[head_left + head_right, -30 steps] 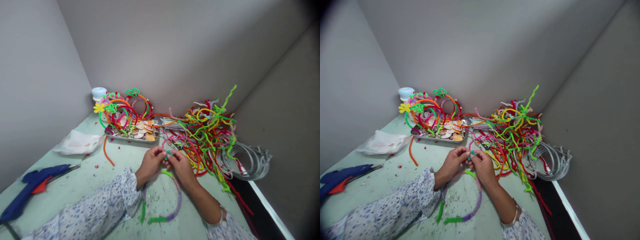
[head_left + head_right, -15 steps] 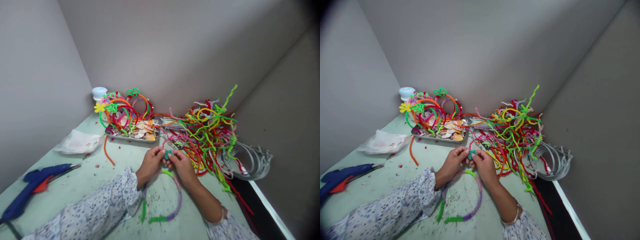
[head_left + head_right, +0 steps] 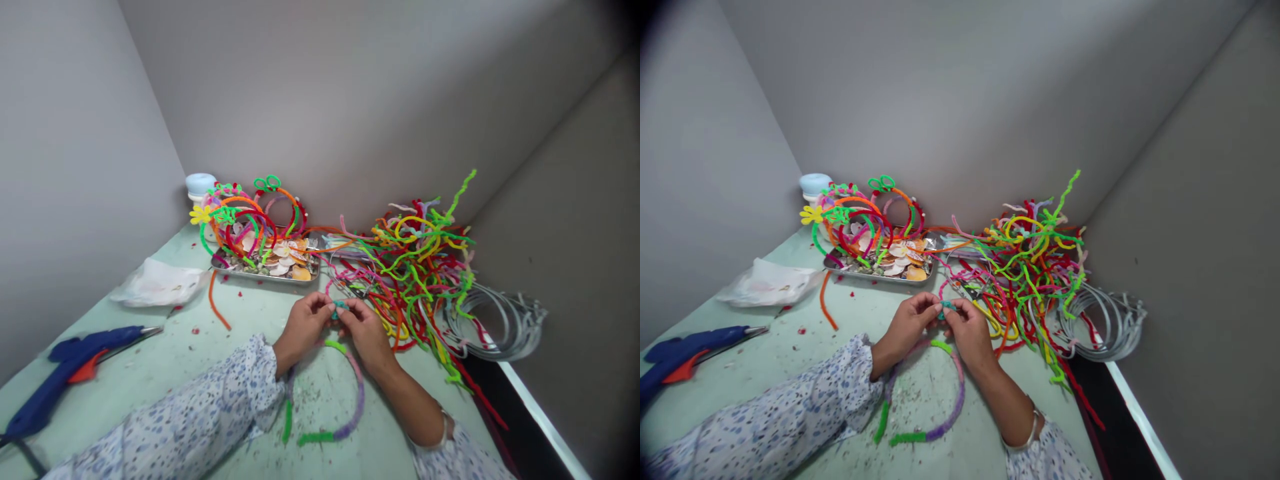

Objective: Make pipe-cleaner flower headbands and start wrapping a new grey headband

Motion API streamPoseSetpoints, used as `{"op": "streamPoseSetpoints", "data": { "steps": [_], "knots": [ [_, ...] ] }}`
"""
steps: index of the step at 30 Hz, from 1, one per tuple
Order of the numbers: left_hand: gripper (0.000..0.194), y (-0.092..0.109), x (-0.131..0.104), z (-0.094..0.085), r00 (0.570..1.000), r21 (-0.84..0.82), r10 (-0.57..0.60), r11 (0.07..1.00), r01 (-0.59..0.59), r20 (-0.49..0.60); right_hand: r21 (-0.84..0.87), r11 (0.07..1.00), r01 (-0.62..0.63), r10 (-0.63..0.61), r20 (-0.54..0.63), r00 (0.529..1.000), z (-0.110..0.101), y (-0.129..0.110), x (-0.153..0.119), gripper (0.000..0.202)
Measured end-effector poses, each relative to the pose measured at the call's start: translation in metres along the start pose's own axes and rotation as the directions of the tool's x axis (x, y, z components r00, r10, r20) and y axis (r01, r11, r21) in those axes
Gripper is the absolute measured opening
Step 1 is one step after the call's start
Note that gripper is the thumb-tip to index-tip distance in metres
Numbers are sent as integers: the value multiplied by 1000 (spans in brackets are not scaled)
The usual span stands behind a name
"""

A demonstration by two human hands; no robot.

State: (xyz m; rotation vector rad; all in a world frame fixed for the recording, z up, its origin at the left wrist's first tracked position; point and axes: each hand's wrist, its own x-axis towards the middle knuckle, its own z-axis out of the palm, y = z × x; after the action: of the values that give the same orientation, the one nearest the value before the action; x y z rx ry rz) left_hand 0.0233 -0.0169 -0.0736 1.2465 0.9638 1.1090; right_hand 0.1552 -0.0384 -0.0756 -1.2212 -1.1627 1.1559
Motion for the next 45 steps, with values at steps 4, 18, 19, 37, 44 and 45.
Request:
{"op": "streamPoseSetpoints", "data": {
  "steps": [4,18,19,37,44,45],
  "knots": [
    [17,2,-1,1,1000,-16,-22,1000,22,-1,19,1000,-24,23,41,999,0,-1,1,19],
    [17,9,-1,-3,992,-102,73,993,-63,101,408,900,-152,122,97,988,-7,3,6,24],
    [16,10,0,-4,990,-64,99,994,-94,95,411,896,-166,130,115,985,-8,3,7,23],
    [23,11,0,-7,987,74,151,985,-155,60,-335,857,391,-431,-51,901,-12,-3,4,11],
    [29,9,2,-6,995,33,59,998,-62,79,-553,639,535,-608,63,791,-12,-1,-1,14],
    [27,8,2,-6,996,27,47,998,-49,79,-566,629,533,-608,70,791,-12,0,-1,14]
  ]
}}
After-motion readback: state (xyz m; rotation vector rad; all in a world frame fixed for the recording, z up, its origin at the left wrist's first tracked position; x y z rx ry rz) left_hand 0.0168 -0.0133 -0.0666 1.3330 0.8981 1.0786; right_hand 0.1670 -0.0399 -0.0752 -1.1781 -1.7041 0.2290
